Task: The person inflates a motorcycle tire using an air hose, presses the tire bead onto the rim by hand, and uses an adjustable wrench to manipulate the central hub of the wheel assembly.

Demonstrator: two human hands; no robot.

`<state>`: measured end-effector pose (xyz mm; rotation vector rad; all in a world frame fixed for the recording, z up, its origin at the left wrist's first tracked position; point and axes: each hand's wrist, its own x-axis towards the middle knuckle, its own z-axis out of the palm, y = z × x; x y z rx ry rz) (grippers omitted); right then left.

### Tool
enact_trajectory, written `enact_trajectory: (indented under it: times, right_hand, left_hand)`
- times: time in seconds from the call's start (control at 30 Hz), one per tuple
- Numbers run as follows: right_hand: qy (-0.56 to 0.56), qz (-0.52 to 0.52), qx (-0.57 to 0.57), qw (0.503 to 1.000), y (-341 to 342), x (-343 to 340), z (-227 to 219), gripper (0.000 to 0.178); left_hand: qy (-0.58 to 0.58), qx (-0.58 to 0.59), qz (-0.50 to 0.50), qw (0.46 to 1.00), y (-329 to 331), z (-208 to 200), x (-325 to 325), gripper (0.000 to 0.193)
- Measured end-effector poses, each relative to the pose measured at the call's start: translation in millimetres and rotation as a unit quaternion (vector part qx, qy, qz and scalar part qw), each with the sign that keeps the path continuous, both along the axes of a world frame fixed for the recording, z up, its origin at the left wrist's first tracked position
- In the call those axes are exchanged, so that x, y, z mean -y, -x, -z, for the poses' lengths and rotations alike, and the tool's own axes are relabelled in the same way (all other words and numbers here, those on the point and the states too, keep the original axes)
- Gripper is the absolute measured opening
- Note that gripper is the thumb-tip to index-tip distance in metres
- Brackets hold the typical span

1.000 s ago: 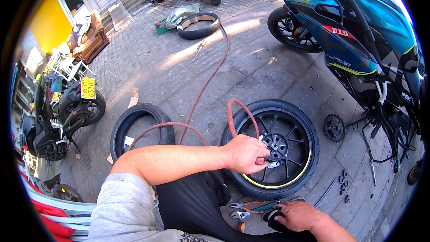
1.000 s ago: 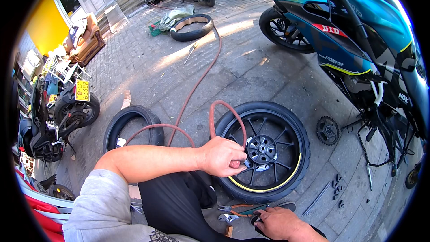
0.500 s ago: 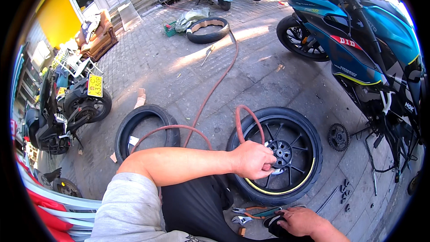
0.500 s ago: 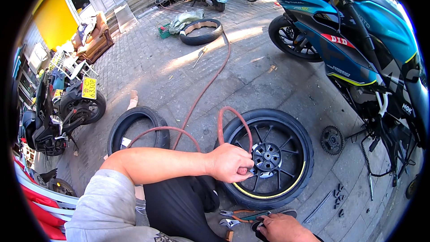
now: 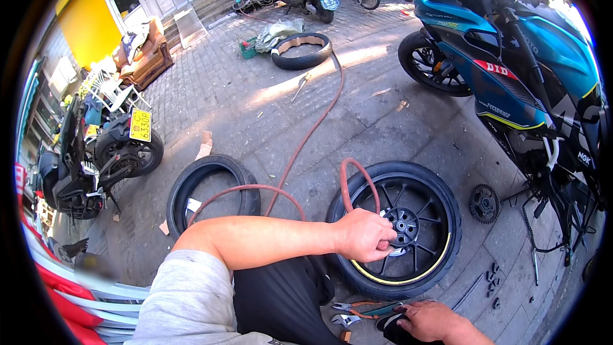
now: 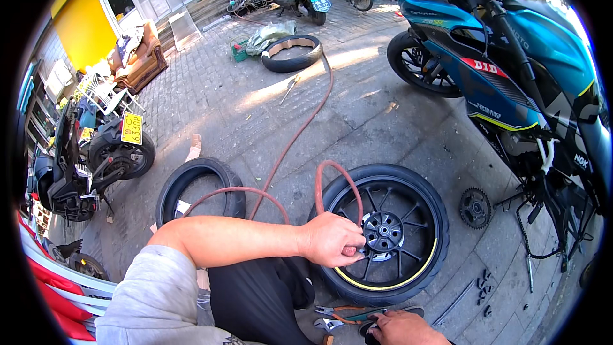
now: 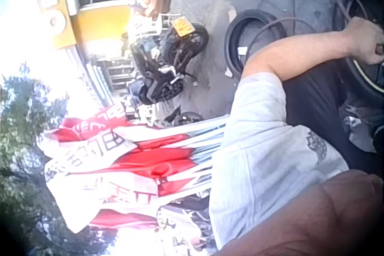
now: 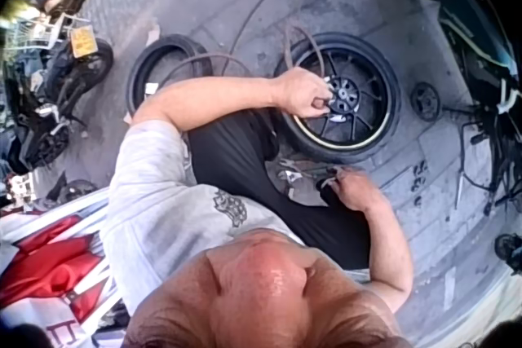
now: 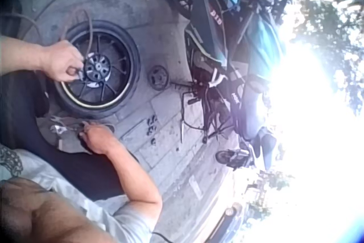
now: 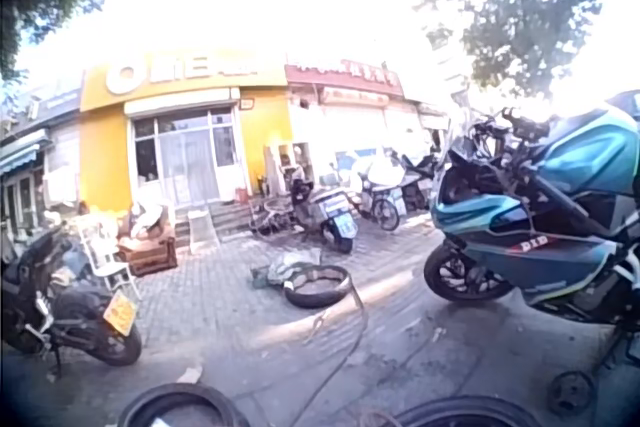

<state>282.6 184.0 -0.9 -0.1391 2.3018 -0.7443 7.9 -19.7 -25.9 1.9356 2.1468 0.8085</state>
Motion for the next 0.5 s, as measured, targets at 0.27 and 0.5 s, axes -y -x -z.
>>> enact_trajectory:
  times: [0.27, 0.5]
  right_hand:
    - [0.004, -0.008, -0.048, 0.999, -3.8, -0.4, 3.0, 0.038]
    - [0.012, -0.073, -0.084, 0.994, -9.9, -12.9, 34.5, 0.052]
  left_hand:
    - [0.006, -0.002, 0.003, 1.000, 0.9, 3.9, -0.3, 0.031]
    - [0.000, -0.003, 0.003, 1.000, 0.6, 4.8, -2.8, 0.031]
